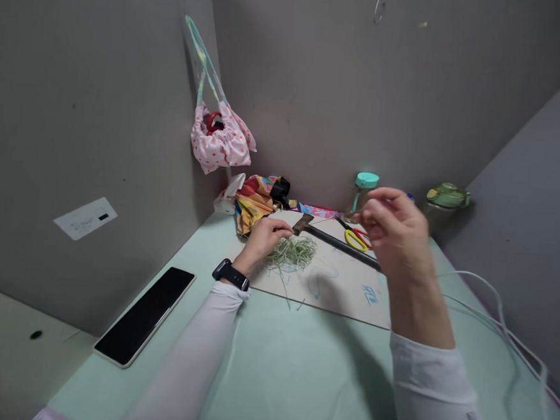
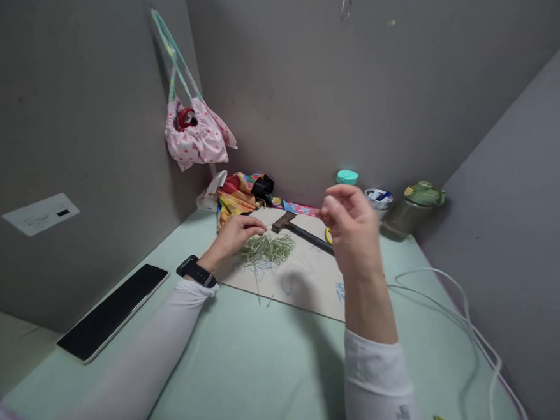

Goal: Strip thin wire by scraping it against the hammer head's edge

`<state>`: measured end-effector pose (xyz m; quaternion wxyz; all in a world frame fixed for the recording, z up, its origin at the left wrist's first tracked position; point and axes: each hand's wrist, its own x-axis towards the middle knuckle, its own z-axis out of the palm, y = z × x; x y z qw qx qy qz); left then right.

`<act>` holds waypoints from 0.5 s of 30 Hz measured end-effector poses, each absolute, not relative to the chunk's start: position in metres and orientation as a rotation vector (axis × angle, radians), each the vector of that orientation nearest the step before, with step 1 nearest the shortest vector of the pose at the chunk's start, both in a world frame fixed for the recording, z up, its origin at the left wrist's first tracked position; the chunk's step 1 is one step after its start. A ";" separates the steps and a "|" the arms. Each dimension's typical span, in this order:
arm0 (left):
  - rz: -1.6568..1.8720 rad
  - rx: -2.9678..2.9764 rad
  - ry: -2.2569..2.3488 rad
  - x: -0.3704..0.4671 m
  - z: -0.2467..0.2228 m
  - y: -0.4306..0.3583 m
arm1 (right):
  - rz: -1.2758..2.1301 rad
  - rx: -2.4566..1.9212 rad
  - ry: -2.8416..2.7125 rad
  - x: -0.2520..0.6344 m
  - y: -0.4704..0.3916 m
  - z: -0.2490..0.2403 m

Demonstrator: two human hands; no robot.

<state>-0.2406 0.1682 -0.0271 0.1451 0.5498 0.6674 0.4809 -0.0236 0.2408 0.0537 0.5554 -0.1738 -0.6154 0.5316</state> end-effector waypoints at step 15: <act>1.294 1.554 2.197 -0.249 -0.039 0.168 | 0.978 -0.297 -1.041 0.035 0.214 0.108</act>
